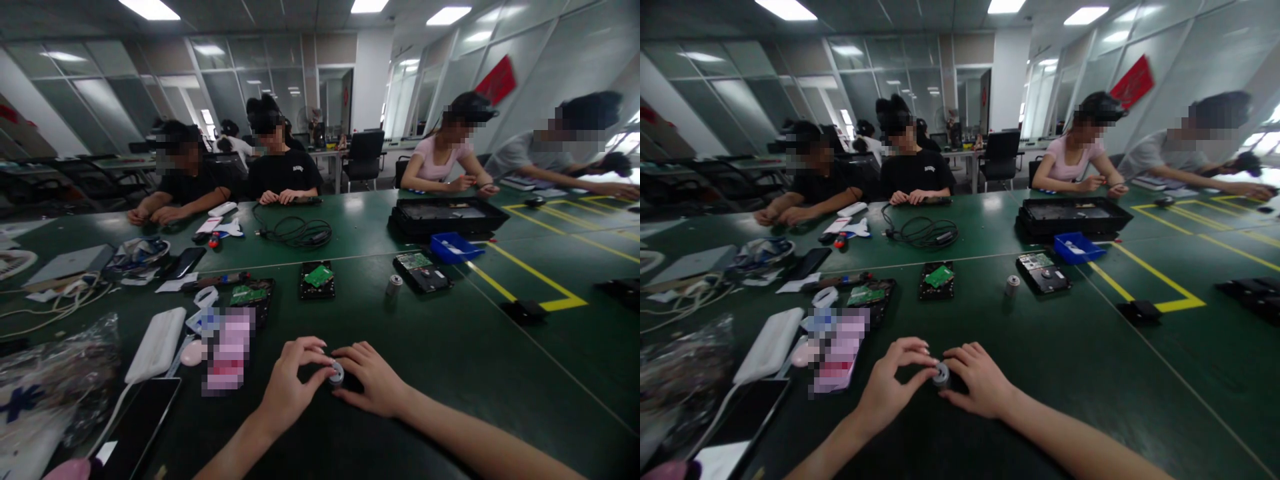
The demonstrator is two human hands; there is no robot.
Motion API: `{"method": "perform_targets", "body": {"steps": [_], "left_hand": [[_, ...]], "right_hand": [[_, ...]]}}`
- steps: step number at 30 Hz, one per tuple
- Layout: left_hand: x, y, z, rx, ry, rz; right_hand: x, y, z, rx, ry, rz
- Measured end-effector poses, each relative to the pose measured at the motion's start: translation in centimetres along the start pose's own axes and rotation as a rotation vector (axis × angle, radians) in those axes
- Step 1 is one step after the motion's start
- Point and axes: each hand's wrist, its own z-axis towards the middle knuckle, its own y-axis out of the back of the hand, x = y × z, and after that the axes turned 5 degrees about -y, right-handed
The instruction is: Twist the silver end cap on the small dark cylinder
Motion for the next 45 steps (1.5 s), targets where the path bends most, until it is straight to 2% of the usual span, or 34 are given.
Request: {"method": "perform_targets", "body": {"steps": [4, 11, 17, 19, 23, 25, 28, 31, 34, 38, 42, 45], "left_hand": [[-0.5, -0.5, 0.3, 0.072, -0.007, 0.018], [-1.4, 0.0, 0.3, 0.232, -0.096, 0.046], [-1.0, -1.2, 0.5, 0.060, -0.042, 0.129], [-0.9, -1.3, 0.4, 0.033, -0.037, 0.097], [-0.9, -0.7, 0.1, -0.036, 0.079, -0.078], [-0.3, 0.0, -0.2, -0.089, 0.114, -0.091], [1.5, 1.2, -0.9, -0.085, 0.170, 0.010], [3.7, 1.8, -1.8, 0.002, 0.262, 0.111], [5.2, 1.9, -2.5, 0.076, 0.270, 0.158], [5.6, 1.7, -2.8, 0.042, 0.219, 0.266], [5.4, 1.7, -2.8, 0.063, 0.176, 0.433], [5.6, 2.0, -2.8, -0.039, 0.156, 0.687]], "right_hand": [[-0.1, -0.1, -0.1, -0.005, 0.012, 0.001], [-0.3, -0.5, -0.1, -0.048, 0.032, 0.008], [0.0, -0.2, 0.0, -0.031, 0.021, 0.004], [0.0, -0.2, 0.0, -0.026, 0.021, 0.007], [-0.1, -0.1, 0.0, -0.011, 0.009, 0.012], [-0.2, 0.0, -0.1, -0.009, 0.007, 0.012], [-0.1, 0.0, -0.1, -0.009, 0.009, 0.010], [-0.1, 0.0, -0.1, -0.009, 0.004, 0.008], [0.0, 0.0, -0.1, -0.009, 0.000, 0.004], [0.0, 0.0, -0.1, 0.003, -0.005, 0.000], [0.0, 0.1, -0.1, 0.011, -0.013, 0.003], [0.0, 0.2, 0.0, 0.010, -0.012, 0.005]]}}
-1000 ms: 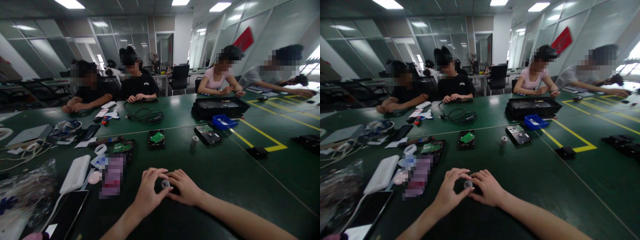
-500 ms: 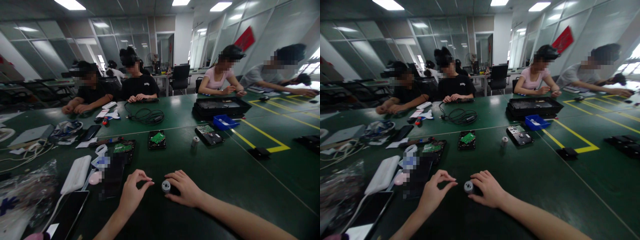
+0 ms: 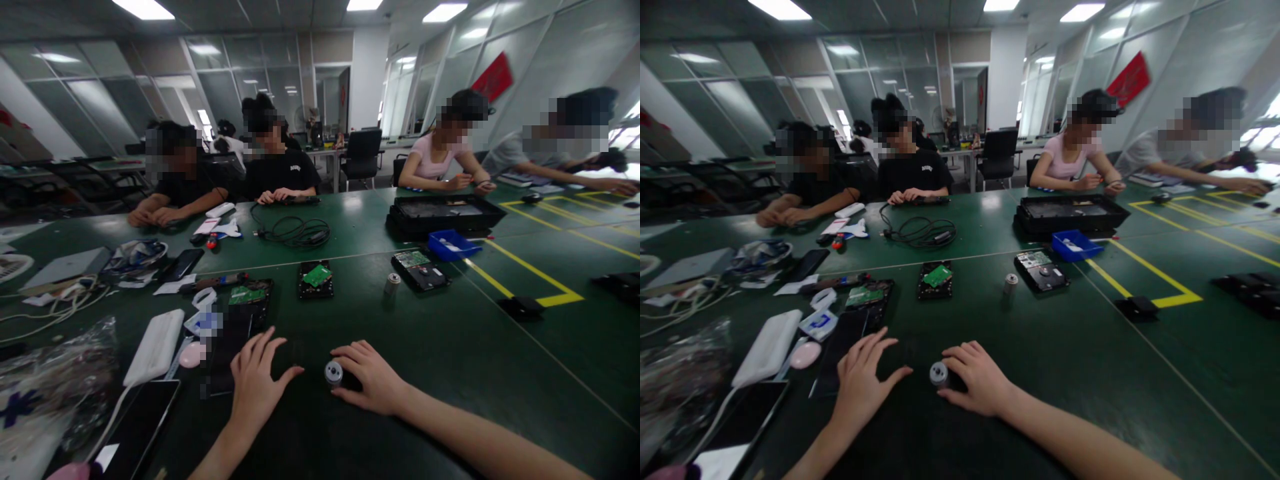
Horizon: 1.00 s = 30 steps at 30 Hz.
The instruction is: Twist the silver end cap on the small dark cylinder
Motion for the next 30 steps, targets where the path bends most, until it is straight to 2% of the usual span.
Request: {"method": "perform_targets", "body": {"steps": [3, 7, 12, 15, 19, 22, 26, 30], "left_hand": [[0.8, 0.1, 0.5, -0.082, 0.040, 0.117], [0.8, 0.8, 1.2, -0.017, -0.084, -0.073], [-1.3, 1.7, 1.2, 0.097, -0.274, -0.148], [-1.9, 1.4, 0.7, 0.159, -0.229, -0.162], [-1.3, 0.4, 0.4, 0.238, -0.118, -0.264], [-0.9, 0.1, 0.4, 0.250, -0.079, -0.356], [-2.0, 0.9, 0.7, 0.177, -0.027, -0.536], [-4.7, 2.7, 1.3, 0.023, -0.144, -0.689]], "right_hand": [[0.0, 0.0, 0.0, -0.005, 0.007, 0.002], [0.0, 0.1, -0.1, -0.014, 0.012, 0.002], [0.1, 0.0, -0.1, -0.019, 0.013, -0.009], [0.0, -0.1, -0.1, -0.024, 0.012, -0.011], [-0.1, -0.2, -0.1, -0.022, 0.018, -0.006], [-0.1, -0.2, -0.1, -0.023, 0.018, -0.008], [0.0, -0.2, -0.1, -0.025, 0.014, -0.007], [0.0, -0.1, -0.1, -0.021, 0.020, 0.008]]}}
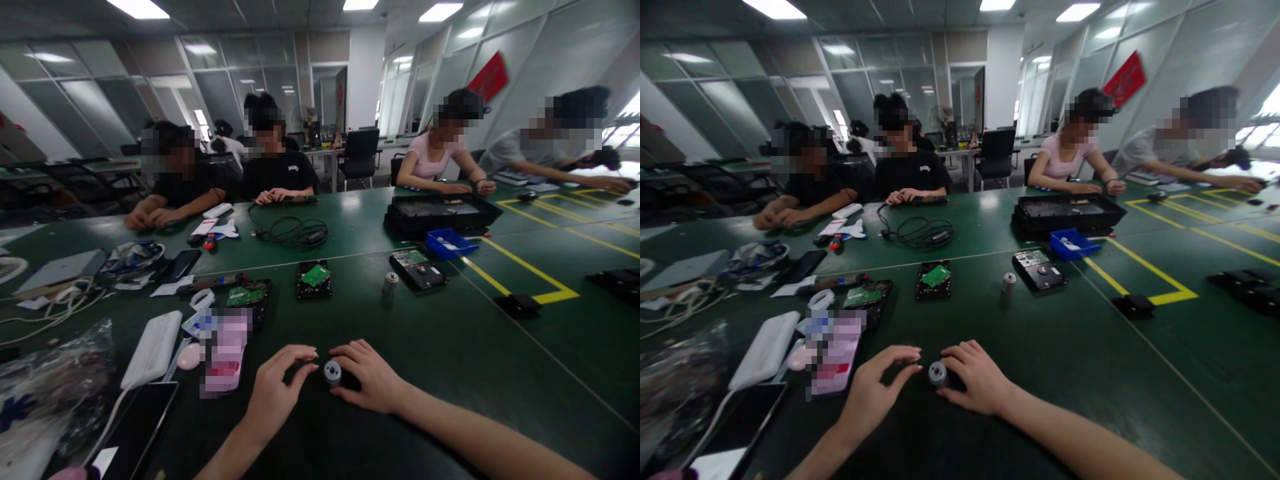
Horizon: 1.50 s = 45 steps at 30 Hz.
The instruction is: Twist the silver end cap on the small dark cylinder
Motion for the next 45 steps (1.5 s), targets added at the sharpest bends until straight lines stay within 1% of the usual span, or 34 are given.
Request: {"method": "perform_targets", "body": {"steps": [3, 5, 11, 18, 20, 24, 26, 28, 30, 32, 34, 36, 37, 39, 41, 43, 45], "left_hand": [[-1.9, -0.4, 0.8, 0.020, -0.123, -0.073], [-2.4, -0.8, 1.1, 0.052, -0.160, -0.102], [-1.9, -1.7, 1.3, 0.118, -0.174, -0.105], [-2.2, -1.4, 1.2, 0.196, -0.182, -0.054], [-2.2, -1.4, 1.1, 0.187, -0.175, -0.007], [-1.8, -2.0, 0.9, 0.102, -0.162, 0.021], [-1.6, -2.2, 0.9, 0.075, -0.157, -0.005], [-1.7, -2.3, 0.9, 0.078, -0.137, -0.049], [-1.8, -2.2, 0.9, 0.094, -0.100, -0.103], [-1.8, -1.9, 0.8, 0.076, -0.057, -0.148], [-1.2, -1.3, 0.6, 0.003, -0.013, -0.166], [-0.3, -0.6, 0.2, -0.067, 0.035, -0.133], [0.4, -0.3, 0.0, -0.082, 0.058, -0.100], [1.7, 0.2, -0.6, -0.050, 0.104, -0.040], [3.0, 0.4, -1.2, 0.013, 0.151, -0.029], [3.9, 0.2, -1.8, 0.075, 0.186, -0.037], [4.4, 0.0, -2.3, 0.097, 0.195, -0.010]], "right_hand": [[0.0, 0.0, 0.0, -0.005, 0.006, 0.004], [-0.1, -0.1, 0.0, -0.009, 0.009, -0.006], [-0.2, -0.4, 0.0, -0.028, 0.026, -0.017], [-0.2, -0.4, 0.0, -0.033, 0.026, -0.030], [-0.2, -0.5, 0.0, -0.036, 0.022, -0.036], [-0.2, -0.3, 0.0, -0.036, 0.026, -0.024], [-0.1, -0.3, 0.0, -0.028, 0.026, -0.014], [-0.1, -0.2, 0.0, -0.020, 0.023, -0.009], [-0.1, -0.2, 0.0, -0.013, 0.018, -0.006], [0.0, -0.1, 0.0, -0.006, 0.014, -0.006], [0.0, -0.1, 0.0, -0.002, 0.009, -0.007], [0.0, -0.1, 0.0, -0.001, 0.006, -0.010], [0.0, -0.1, 0.0, 0.000, 0.005, -0.011], [-0.1, 0.0, 0.0, 0.000, 0.002, -0.012], [-0.2, -0.1, 0.0, 0.001, -0.001, -0.010], [-0.2, -0.1, 0.0, 0.000, -0.003, -0.009], [-0.2, -0.2, 0.0, -0.003, -0.002, -0.008]]}}
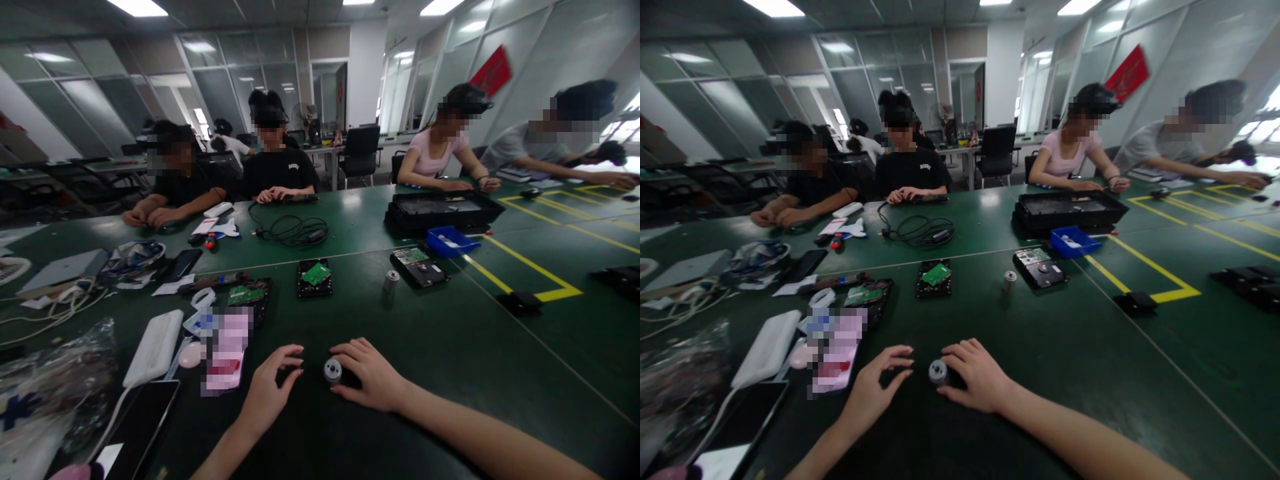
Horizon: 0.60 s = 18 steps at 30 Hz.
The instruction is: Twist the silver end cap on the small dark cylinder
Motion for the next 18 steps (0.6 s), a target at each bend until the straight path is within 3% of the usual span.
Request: {"method": "perform_targets", "body": {"steps": [6, 13, 18], "left_hand": [[-0.2, -0.4, 0.2, -0.063, 0.021, 0.031], [-5.3, -0.5, 2.3, -0.076, -0.173, -0.087], [-7.1, -1.2, 2.9, 0.037, -0.279, -0.170]], "right_hand": [[0.0, -0.1, 0.0, -0.002, 0.000, -0.002], [0.0, -0.1, 0.1, -0.005, 0.006, -0.006], [0.1, -0.1, 0.0, -0.012, 0.018, 0.004]]}}
